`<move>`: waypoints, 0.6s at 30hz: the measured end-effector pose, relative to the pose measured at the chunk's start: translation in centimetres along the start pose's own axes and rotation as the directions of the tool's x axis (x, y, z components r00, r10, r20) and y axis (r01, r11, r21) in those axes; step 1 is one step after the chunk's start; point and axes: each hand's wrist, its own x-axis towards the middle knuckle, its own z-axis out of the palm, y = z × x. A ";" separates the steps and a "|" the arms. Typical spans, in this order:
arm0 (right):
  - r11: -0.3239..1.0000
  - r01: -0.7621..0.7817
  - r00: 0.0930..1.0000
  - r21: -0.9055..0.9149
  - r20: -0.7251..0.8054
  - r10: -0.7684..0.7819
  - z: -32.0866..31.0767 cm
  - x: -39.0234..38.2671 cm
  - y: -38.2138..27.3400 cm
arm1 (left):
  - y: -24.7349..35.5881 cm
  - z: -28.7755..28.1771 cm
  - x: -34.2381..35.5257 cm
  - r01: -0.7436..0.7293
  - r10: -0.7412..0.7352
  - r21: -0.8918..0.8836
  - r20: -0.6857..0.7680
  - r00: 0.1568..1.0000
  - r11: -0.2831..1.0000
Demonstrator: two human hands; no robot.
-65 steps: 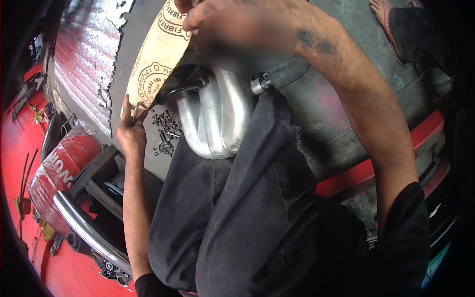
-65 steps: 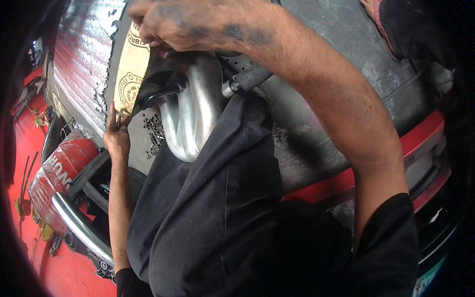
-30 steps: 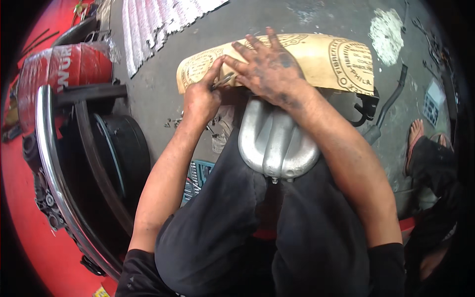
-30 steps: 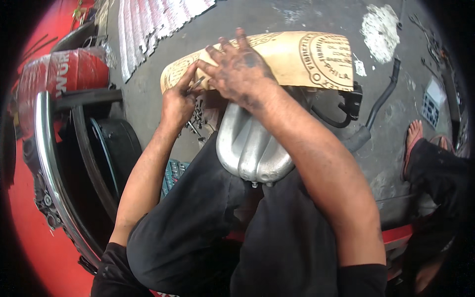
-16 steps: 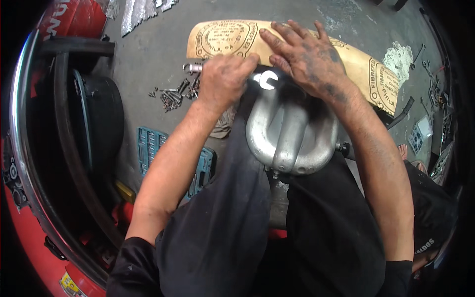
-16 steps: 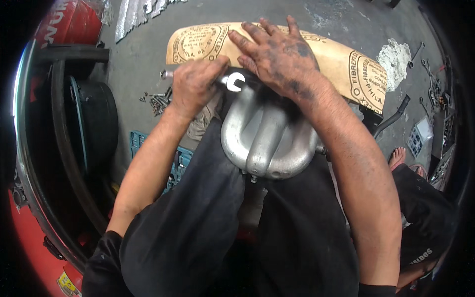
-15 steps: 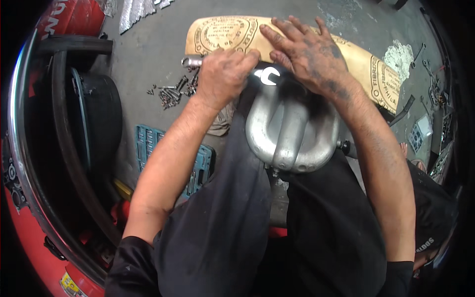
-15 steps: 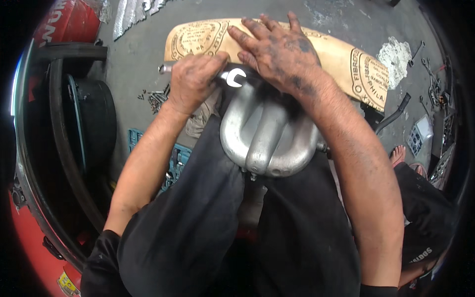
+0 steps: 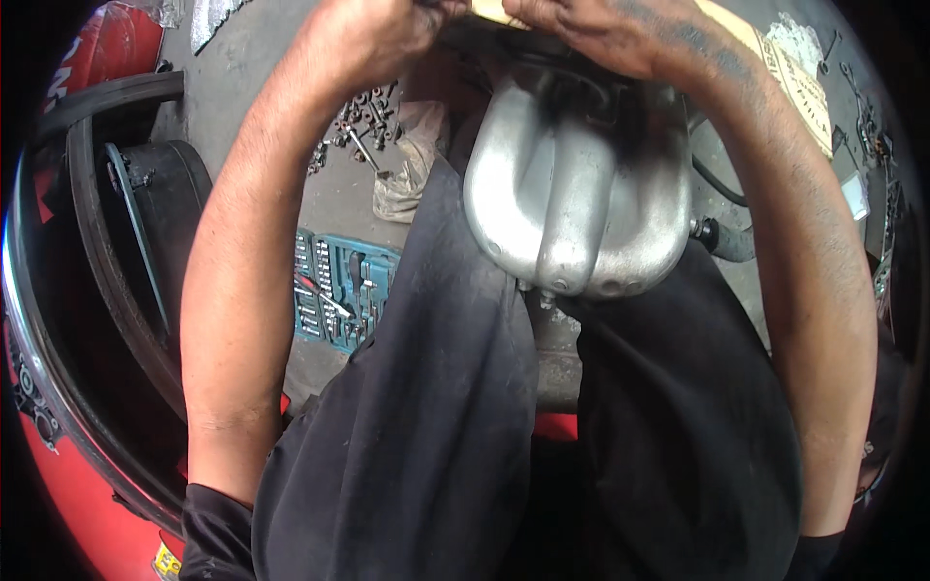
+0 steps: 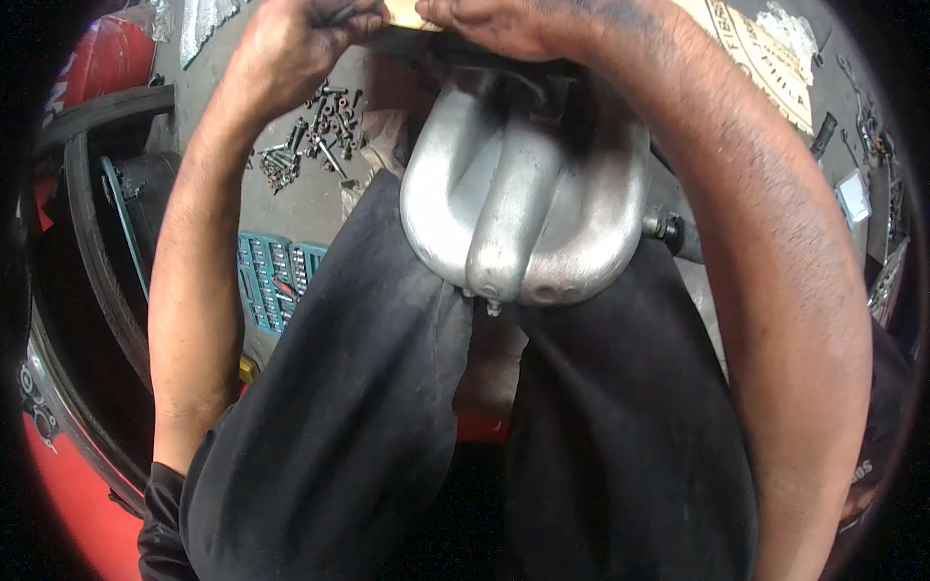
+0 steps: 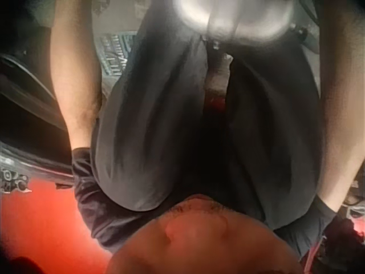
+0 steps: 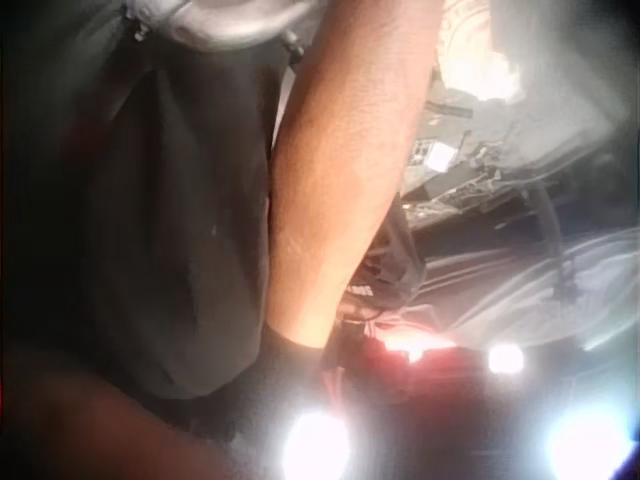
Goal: The person places a gasket sheet onto an intake manifold, aligns it with the mounting holes, and uses a small tool to press the edges of the sheet against the metal to create an outline for cutting.
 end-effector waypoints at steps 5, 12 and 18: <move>1.000 -0.002 1.000 0.020 -0.012 0.002 -0.1 0.1 0.0 | -2.5 2.7 -1.7 -0.192 0.228 0.200 -0.172 0.958 0.961; 0.999 -0.045 0.993 0.018 -0.107 0.047 -0.3 0.6 -1.0 | -2.7 7.5 -5.2 -0.226 0.320 0.341 -0.251 0.913 0.912; 0.967 -0.079 0.969 -0.244 -0.246 0.017 4.6 2.2 0.6 | -1.5 7.8 -8.0 0.037 -0.082 -0.175 -0.260 0.962 0.984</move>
